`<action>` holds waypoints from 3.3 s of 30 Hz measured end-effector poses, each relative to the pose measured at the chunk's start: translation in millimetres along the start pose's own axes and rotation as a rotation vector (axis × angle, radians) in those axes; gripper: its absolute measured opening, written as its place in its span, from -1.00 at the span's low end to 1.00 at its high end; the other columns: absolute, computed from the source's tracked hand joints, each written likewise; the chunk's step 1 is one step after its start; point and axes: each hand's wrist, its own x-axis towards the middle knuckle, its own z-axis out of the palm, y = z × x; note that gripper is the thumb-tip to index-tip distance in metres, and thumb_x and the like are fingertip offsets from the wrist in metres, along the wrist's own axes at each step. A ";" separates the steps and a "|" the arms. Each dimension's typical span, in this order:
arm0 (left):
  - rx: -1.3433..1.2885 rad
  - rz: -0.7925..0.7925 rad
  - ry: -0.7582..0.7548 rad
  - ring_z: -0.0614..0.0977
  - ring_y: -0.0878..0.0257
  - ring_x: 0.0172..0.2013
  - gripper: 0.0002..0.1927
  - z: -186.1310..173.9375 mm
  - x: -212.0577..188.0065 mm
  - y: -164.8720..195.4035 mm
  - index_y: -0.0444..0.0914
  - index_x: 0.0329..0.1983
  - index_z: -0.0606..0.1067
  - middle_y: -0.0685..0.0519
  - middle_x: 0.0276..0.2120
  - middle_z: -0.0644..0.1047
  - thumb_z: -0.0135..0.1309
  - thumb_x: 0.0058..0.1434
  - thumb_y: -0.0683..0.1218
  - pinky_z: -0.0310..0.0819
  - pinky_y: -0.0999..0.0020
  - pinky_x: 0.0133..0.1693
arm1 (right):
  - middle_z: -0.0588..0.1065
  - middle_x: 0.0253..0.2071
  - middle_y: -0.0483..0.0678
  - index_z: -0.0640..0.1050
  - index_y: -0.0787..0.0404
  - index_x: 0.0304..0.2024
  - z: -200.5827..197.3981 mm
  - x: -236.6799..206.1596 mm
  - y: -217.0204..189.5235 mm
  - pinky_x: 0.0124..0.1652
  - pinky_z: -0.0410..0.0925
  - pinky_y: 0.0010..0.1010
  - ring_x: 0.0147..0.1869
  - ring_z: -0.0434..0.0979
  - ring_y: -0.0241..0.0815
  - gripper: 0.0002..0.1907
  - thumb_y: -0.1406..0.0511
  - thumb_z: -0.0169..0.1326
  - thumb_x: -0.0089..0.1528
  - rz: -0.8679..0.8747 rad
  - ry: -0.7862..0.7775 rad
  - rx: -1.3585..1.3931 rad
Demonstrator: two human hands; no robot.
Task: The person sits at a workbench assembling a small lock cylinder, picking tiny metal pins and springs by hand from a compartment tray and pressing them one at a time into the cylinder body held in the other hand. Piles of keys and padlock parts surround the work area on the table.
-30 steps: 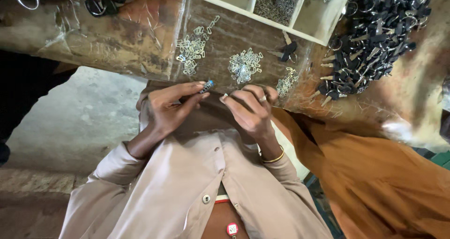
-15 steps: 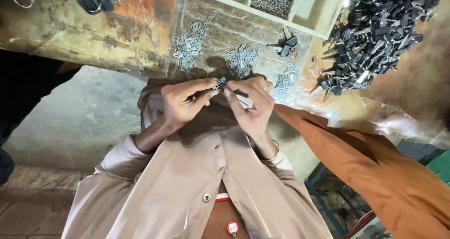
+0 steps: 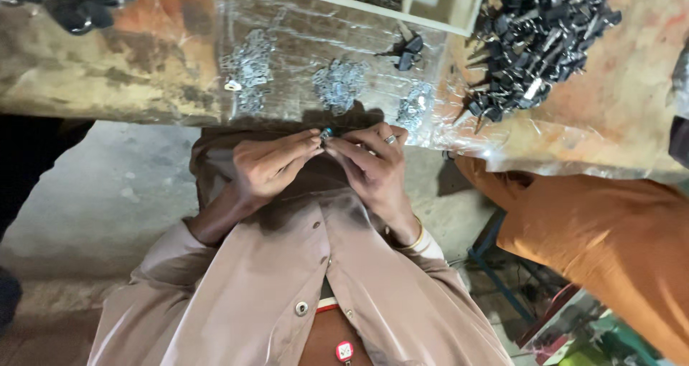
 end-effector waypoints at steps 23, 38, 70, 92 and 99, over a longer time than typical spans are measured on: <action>-0.385 -0.375 0.045 0.73 0.25 -0.27 -0.80 4.4 -12.5 -5.5 -0.46 -0.02 0.58 -0.18 -0.02 0.64 0.24 0.29 -0.38 0.68 0.47 -0.34 | 0.30 0.43 -0.18 0.66 -0.14 0.12 -24.4 -36.6 39.1 0.43 0.01 0.03 0.52 0.14 0.05 -0.53 0.13 0.51 0.18 0.024 0.093 -0.418; -0.372 -0.364 0.071 0.70 0.32 -0.37 -0.78 3.7 -7.8 -6.5 -0.42 -0.05 0.60 -0.14 -0.05 0.66 0.30 0.24 -0.35 0.61 0.51 -0.42 | 0.57 -0.06 -0.13 0.68 0.12 -0.10 -20.2 -36.5 41.6 0.13 0.30 -0.29 0.05 0.55 -0.12 -0.76 0.46 0.35 0.20 0.020 0.154 0.012; -0.228 -0.310 0.064 0.70 0.34 -0.41 -0.78 -5.5 -6.1 -2.0 -0.43 -0.07 0.60 -0.14 -0.07 0.67 0.33 0.23 -0.33 0.60 0.51 -0.42 | 0.40 0.25 -0.06 0.69 0.01 0.00 -16.3 -19.8 25.2 0.29 0.04 0.00 0.35 0.19 0.08 -0.63 0.17 0.41 0.14 -0.036 0.103 -0.275; -0.128 -0.210 0.044 0.74 0.20 -0.19 -0.73 -10.0 -10.8 -13.8 -0.34 0.01 0.60 -0.08 0.00 0.65 0.28 0.23 -0.32 0.68 0.41 -0.19 | 0.62 -0.21 -0.13 0.60 0.23 -0.04 32.8 20.1 -18.5 0.03 0.29 -0.44 -0.13 0.57 -0.25 -0.68 0.44 0.36 0.18 0.206 0.154 0.390; -0.009 -0.051 0.014 0.75 0.13 -0.08 -0.71 -14.4 -11.0 -13.8 -0.33 0.00 0.62 -0.07 -0.01 0.65 0.28 0.20 -0.35 0.71 0.38 -0.13 | 0.63 -0.21 -0.15 0.59 0.19 -0.10 25.5 15.7 -25.3 0.08 0.19 -0.35 -0.15 0.53 -0.26 -0.69 0.37 0.40 0.14 0.018 0.160 0.083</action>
